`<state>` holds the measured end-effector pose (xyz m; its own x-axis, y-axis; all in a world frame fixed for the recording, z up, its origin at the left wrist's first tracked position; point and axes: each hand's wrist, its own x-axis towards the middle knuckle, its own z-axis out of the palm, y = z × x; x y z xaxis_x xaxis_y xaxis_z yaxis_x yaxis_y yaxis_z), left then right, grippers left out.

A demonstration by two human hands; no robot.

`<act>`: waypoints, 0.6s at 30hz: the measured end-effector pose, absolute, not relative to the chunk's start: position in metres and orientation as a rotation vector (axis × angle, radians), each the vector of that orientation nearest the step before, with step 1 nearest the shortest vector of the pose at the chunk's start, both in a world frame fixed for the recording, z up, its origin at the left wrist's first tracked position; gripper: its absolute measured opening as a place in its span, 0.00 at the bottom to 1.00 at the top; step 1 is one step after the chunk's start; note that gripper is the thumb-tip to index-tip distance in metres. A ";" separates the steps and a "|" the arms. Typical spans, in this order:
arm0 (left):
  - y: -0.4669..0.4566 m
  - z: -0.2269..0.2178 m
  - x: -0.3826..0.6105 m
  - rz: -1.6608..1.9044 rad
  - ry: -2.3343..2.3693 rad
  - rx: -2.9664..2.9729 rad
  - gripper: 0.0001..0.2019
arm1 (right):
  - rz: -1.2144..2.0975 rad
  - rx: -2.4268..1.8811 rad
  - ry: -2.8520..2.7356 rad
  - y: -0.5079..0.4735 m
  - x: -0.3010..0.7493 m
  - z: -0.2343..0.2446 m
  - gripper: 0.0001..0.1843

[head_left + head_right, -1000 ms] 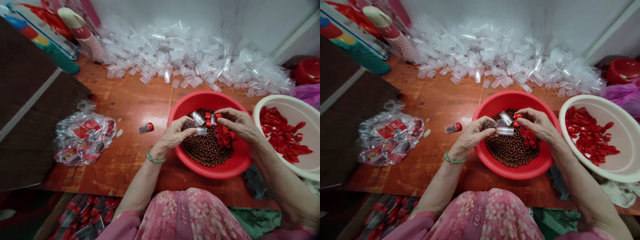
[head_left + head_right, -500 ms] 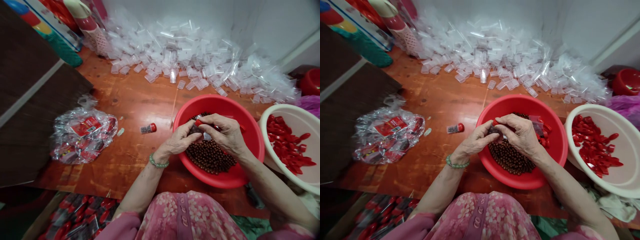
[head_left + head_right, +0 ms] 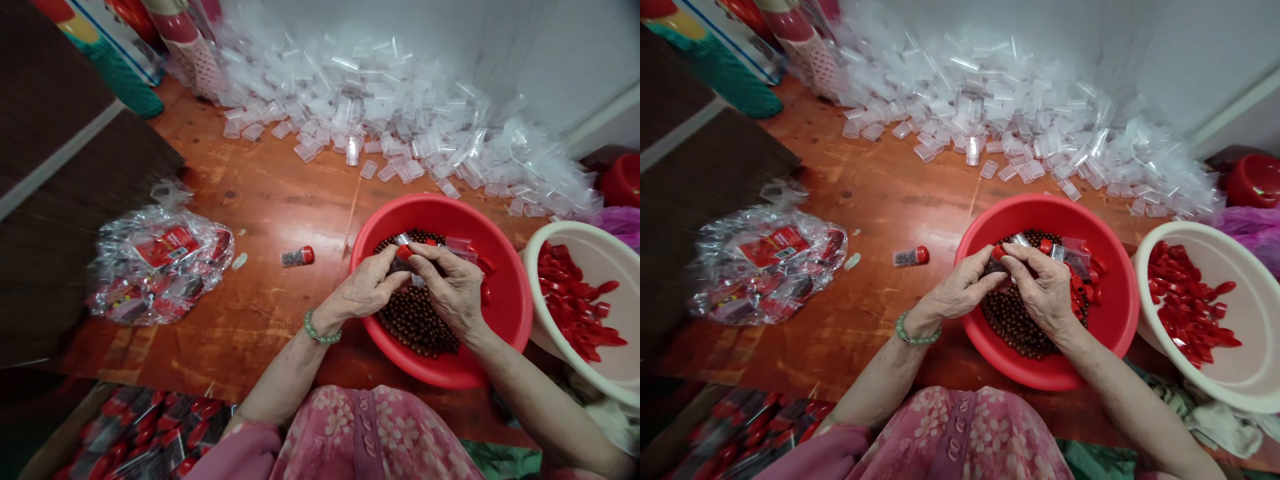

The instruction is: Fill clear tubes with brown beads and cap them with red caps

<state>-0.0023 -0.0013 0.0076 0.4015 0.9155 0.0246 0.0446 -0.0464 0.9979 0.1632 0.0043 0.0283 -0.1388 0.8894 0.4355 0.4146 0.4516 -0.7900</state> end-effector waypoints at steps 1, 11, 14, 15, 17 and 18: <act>-0.002 0.007 -0.002 0.909 0.899 1.427 0.05 | 0.619 -1.125 -1.731 0.004 0.162 0.027 0.08; 0.001 0.008 -0.004 0.941 0.688 1.224 0.05 | 0.521 -1.089 -1.924 0.007 0.168 0.036 0.09; 0.001 0.009 -0.005 0.929 0.697 1.239 0.04 | 0.485 -1.026 -2.020 0.010 0.172 0.039 0.08; 0.001 0.009 -0.005 0.919 0.701 1.244 0.04 | 0.455 -0.996 -2.054 0.010 0.173 0.039 0.08; 0.000 0.009 -0.006 0.903 0.725 1.276 0.05 | 0.382 -0.953 -2.123 0.011 0.176 0.038 0.07; 0.000 0.009 -0.007 0.900 0.742 1.305 0.05 | 0.348 -0.934 -2.157 0.012 0.177 0.037 0.07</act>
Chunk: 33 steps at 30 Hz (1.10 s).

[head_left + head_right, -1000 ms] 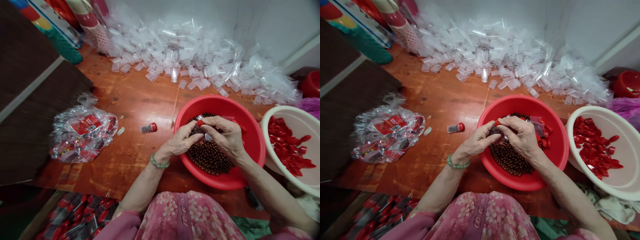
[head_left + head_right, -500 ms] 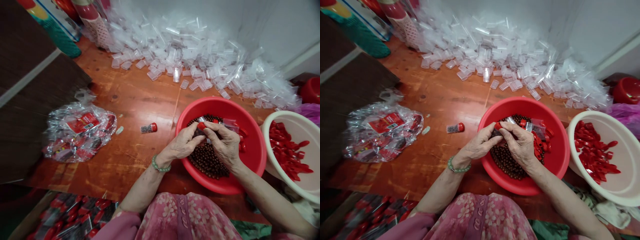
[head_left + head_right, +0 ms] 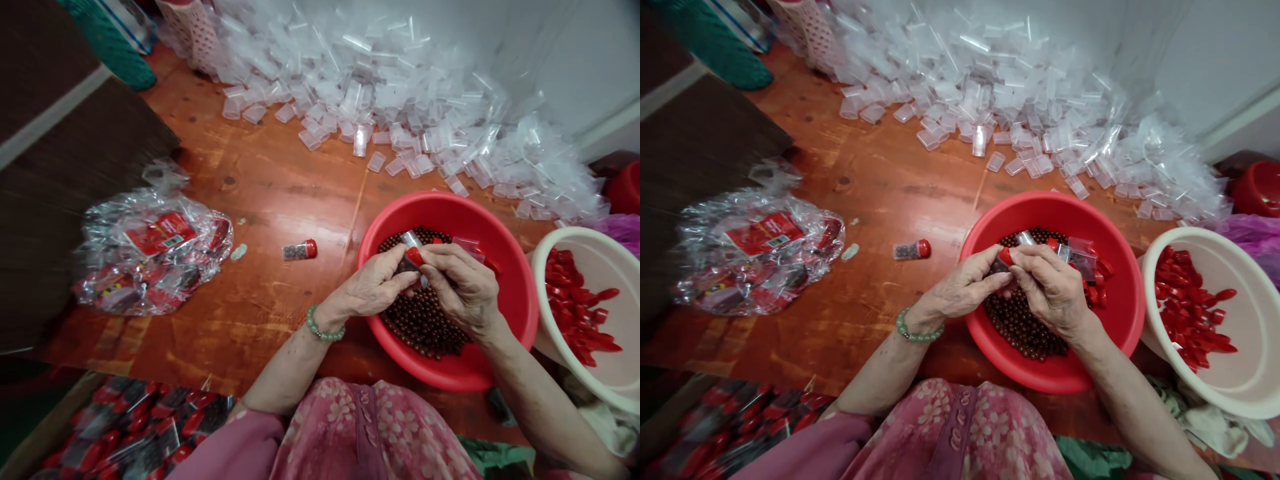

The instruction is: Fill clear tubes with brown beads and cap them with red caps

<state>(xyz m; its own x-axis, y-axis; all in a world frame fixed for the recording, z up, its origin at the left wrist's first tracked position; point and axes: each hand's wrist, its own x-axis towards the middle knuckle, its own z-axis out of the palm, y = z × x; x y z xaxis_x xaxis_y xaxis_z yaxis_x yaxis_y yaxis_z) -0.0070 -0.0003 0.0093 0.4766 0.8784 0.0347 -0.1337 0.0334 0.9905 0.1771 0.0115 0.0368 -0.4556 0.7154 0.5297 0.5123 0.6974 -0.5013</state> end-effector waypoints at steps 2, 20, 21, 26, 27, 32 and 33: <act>-0.001 0.010 -0.008 0.904 0.785 1.369 0.05 | 0.309 -0.898 -2.212 0.012 0.179 0.036 0.09; 0.000 0.006 -0.001 0.943 0.833 1.270 0.15 | 0.896 -1.173 -1.667 0.018 0.196 0.042 0.19; 0.000 0.006 -0.002 0.928 0.827 1.297 0.15 | 0.825 -1.168 -1.707 0.018 0.194 0.041 0.16; 0.001 0.007 -0.007 0.925 0.841 1.390 0.14 | 0.351 -0.941 -2.248 0.016 0.186 0.038 0.21; 0.001 0.008 -0.008 0.915 0.841 1.381 0.14 | 0.286 -0.902 -2.328 0.015 0.185 0.037 0.28; 0.002 0.010 -0.008 0.828 0.785 1.268 0.14 | 0.046 -0.957 -2.508 0.009 0.176 0.035 0.40; 0.003 0.009 -0.007 0.836 0.805 1.284 0.13 | -0.017 -0.982 -2.519 0.008 0.173 0.035 0.39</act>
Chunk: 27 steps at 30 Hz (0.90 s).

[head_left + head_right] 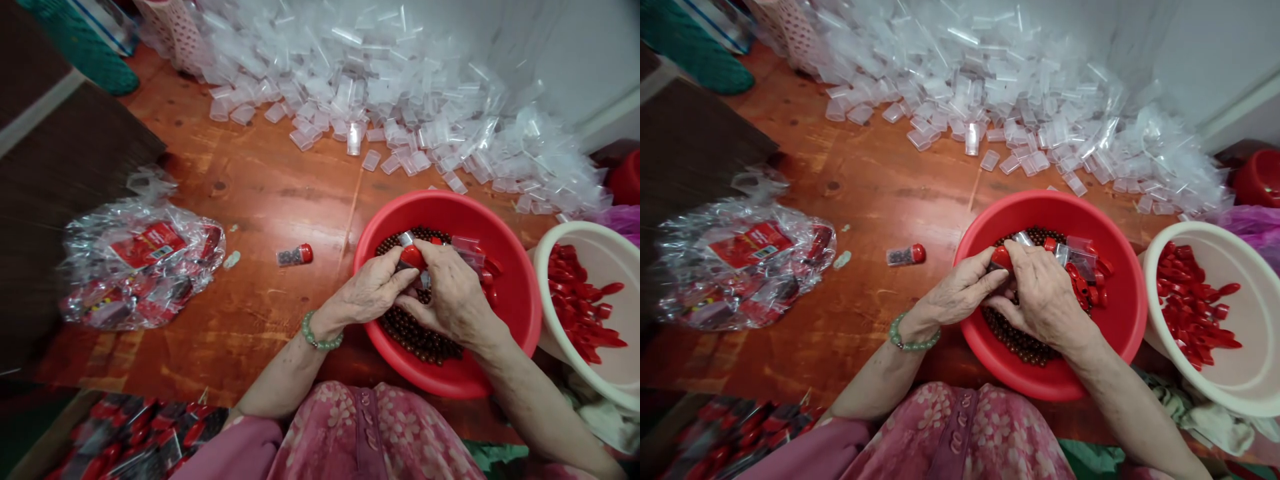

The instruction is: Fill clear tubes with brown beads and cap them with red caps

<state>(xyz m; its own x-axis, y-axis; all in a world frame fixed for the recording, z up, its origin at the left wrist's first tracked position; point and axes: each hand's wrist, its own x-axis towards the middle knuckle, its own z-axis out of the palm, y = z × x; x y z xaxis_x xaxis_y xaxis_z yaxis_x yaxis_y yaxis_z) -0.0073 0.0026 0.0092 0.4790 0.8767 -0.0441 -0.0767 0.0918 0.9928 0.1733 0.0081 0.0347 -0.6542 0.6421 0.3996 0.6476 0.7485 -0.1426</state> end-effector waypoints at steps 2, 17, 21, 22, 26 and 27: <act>0.003 0.008 -0.005 0.871 0.842 1.322 0.11 | -0.136 -1.013 -2.550 0.006 0.169 0.035 0.38; 0.005 0.008 0.002 0.877 0.830 1.222 0.13 | -0.415 -0.853 -2.535 0.021 0.167 0.027 0.27; 0.005 0.011 0.001 0.874 0.820 1.213 0.11 | -0.315 -0.859 -2.516 0.021 0.168 0.025 0.26; 0.005 0.012 0.000 0.881 0.801 1.199 0.11 | -0.244 -0.863 -2.521 0.021 0.169 0.026 0.28; 0.006 0.013 -0.003 0.887 0.758 1.151 0.10 | 0.225 -0.854 -2.518 0.022 0.176 0.036 0.37; 0.006 0.013 -0.003 0.885 0.771 1.153 0.10 | 0.339 -0.851 -2.488 0.022 0.179 0.040 0.37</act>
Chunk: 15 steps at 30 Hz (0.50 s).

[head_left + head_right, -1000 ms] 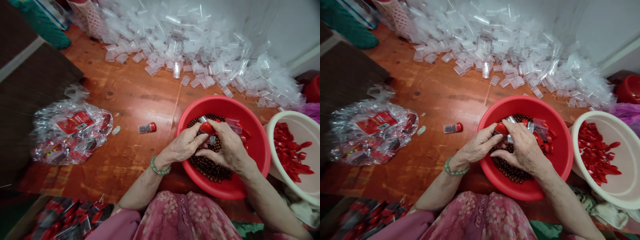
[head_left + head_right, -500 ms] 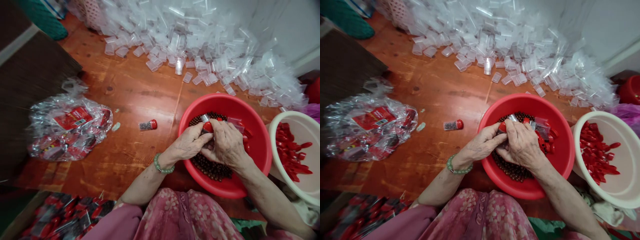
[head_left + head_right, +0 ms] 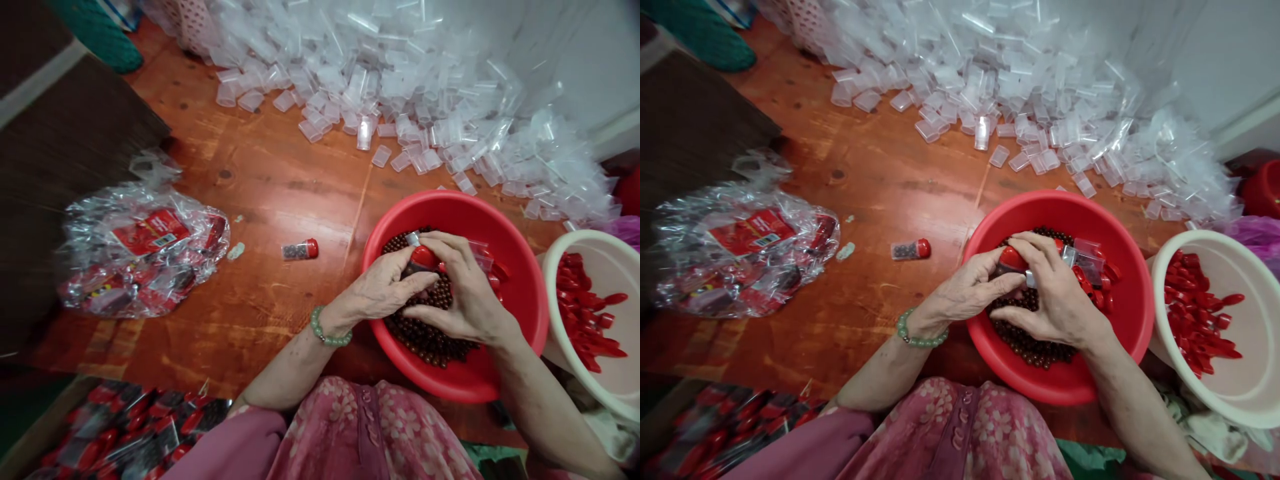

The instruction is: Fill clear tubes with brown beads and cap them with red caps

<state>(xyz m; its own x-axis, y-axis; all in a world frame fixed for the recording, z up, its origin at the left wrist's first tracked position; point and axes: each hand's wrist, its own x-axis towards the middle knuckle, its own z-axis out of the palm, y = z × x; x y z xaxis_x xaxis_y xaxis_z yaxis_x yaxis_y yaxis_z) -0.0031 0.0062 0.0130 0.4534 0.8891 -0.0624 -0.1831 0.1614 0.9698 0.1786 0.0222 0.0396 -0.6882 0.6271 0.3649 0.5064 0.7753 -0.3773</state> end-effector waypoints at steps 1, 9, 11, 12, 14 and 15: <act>0.006 0.013 -0.003 0.886 0.777 1.158 0.11 | 0.432 -0.854 -2.438 0.023 0.180 0.042 0.34; 0.006 0.010 0.000 0.908 0.755 1.222 0.12 | 0.575 -0.866 -2.133 0.025 0.174 0.044 0.17; 0.006 0.009 0.001 0.928 0.731 1.234 0.12 | 0.582 -0.855 -2.134 0.024 0.172 0.045 0.18; 0.006 0.008 0.001 0.941 0.706 1.238 0.13 | 0.577 -0.843 -2.135 0.024 0.172 0.045 0.18; 0.007 0.006 0.001 0.969 0.674 1.249 0.14 | 0.539 -0.820 -2.145 0.022 0.172 0.045 0.19; 0.007 0.005 0.001 0.973 0.672 1.256 0.13 | 0.502 -0.809 -2.161 0.022 0.173 0.045 0.20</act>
<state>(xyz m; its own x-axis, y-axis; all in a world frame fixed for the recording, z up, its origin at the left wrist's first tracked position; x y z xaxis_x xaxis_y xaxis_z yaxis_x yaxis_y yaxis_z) 0.0006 0.0065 0.0046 0.4576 0.8847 0.0886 -0.2301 0.0216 0.9729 0.1727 0.0220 0.0452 -0.5099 0.6860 0.5191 0.3867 0.7218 -0.5740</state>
